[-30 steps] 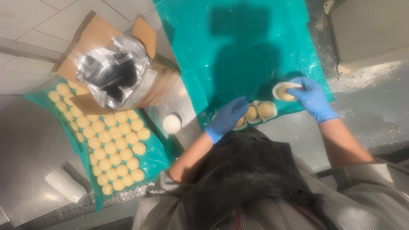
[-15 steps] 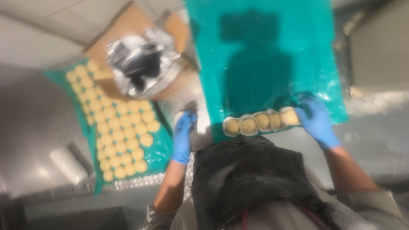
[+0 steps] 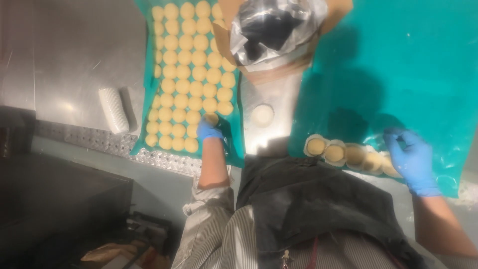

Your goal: Filling flat circular dough pieces with a dark filling and rolling them into spherical balls to be placed in paper liners.

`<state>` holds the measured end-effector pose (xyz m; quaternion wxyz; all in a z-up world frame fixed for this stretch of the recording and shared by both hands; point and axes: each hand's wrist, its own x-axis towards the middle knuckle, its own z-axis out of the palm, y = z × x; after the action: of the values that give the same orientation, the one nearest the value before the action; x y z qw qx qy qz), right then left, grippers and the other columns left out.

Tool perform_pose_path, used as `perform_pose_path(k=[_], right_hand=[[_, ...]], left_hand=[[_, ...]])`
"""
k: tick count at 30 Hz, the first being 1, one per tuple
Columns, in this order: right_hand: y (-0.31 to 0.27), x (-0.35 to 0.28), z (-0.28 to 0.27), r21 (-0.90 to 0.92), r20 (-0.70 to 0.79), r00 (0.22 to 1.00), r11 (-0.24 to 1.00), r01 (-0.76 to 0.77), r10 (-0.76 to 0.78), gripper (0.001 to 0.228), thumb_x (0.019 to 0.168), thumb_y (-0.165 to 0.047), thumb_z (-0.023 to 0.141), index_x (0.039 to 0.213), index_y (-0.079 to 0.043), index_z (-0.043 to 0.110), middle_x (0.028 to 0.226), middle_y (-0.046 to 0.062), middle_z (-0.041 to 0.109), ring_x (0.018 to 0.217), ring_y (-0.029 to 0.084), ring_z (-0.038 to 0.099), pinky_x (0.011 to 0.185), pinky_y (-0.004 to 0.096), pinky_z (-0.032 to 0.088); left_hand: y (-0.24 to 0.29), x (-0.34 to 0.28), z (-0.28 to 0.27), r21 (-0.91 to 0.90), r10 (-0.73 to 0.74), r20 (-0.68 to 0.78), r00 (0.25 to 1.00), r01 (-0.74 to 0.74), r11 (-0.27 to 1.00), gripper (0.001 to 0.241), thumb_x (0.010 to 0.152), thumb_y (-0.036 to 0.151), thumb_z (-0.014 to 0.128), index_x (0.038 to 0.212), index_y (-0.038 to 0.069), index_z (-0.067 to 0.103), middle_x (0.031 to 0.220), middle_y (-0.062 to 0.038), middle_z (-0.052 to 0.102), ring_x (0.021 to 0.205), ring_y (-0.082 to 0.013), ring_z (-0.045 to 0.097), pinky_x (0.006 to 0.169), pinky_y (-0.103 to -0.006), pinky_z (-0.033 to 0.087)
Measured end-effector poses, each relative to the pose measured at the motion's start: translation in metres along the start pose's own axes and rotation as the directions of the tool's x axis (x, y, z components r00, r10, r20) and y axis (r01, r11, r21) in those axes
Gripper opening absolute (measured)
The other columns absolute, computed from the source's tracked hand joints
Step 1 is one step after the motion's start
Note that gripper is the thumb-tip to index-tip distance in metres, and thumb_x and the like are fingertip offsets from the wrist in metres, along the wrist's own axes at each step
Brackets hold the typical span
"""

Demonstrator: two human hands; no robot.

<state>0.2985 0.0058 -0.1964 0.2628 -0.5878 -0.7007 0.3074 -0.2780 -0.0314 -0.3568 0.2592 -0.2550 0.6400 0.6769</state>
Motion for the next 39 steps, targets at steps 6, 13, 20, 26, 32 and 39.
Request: perform_pose_path(k=[6,13,20,26,32,39], right_hand=[[-0.040,0.010,0.009,-0.023,0.047,0.996,0.997,-0.072,0.073,0.024,0.102,-0.001,0.066,0.123,0.004,0.075,0.096,0.016,0.071,0.069,0.024,0.058,0.065,0.034,0.046],[-0.069,0.013,0.018,-0.055,0.111,0.993,0.998,-0.026,0.032,0.026,0.096,-0.005,0.070,0.120,0.002,0.075,0.104,0.014,0.076,0.067,0.022,0.061,0.063,0.032,0.050],[-0.114,0.018,0.026,0.264,0.256,0.931,0.907,-0.328,0.262,0.026,0.098,-0.019,0.069,0.122,-0.013,0.077,0.116,0.019,0.075,0.114,0.037,0.068,0.102,0.052,0.050],[-0.215,0.041,0.010,0.463,0.446,0.894,0.842,-0.276,0.048,0.058,0.096,-0.040,0.046,0.131,0.000,0.071,0.099,0.018,0.077,0.076,0.021,0.067,0.075,0.042,0.058],[-0.196,0.032,0.007,0.581,0.088,0.986,0.798,-0.164,0.139,0.024,0.092,-0.004,0.075,0.115,0.002,0.072,0.102,0.022,0.072,0.098,0.034,0.073,0.088,0.047,0.057],[-0.205,0.020,-0.007,0.580,-0.089,0.988,0.799,0.157,-0.130,0.036,0.082,0.001,0.082,0.116,0.003,0.069,0.106,0.018,0.071,0.103,0.031,0.073,0.094,0.046,0.057]], left_hand=[[-0.018,0.020,-0.014,0.294,0.154,0.051,0.987,-0.163,0.942,0.035,0.084,0.017,0.072,0.112,-0.004,0.065,0.103,-0.014,0.070,0.091,-0.0235,0.066,0.084,-0.0320,0.057],[0.015,-0.087,-0.018,0.368,0.317,0.291,0.903,-0.411,0.834,0.015,0.092,0.008,0.065,0.103,0.006,0.054,0.096,-0.006,0.058,0.087,-0.0163,0.056,0.086,-0.0293,0.052],[0.064,-0.270,-0.019,-0.101,0.651,0.724,0.230,-0.898,0.429,0.023,0.090,-0.003,0.077,0.095,0.009,0.058,0.101,-0.008,0.062,0.107,-0.0246,0.061,0.105,-0.0376,0.043],[0.046,-0.359,0.008,-0.487,0.360,0.866,-0.347,-0.751,0.446,0.026,0.083,-0.002,0.080,0.094,0.021,0.074,0.110,0.007,0.076,0.130,-0.0183,0.059,0.122,-0.0396,0.036],[0.046,-0.405,0.005,-0.233,0.232,0.968,-0.097,-0.694,0.681,0.037,0.111,0.020,0.046,0.140,0.000,0.054,0.141,-0.026,0.058,0.140,-0.0422,0.049,0.117,-0.0598,0.036],[0.043,-0.407,0.008,-0.265,0.279,0.948,-0.152,-0.863,0.430,0.038,0.094,0.001,0.071,0.132,0.008,0.069,0.114,-0.013,0.075,0.106,-0.0299,0.073,0.102,-0.0436,0.055]])
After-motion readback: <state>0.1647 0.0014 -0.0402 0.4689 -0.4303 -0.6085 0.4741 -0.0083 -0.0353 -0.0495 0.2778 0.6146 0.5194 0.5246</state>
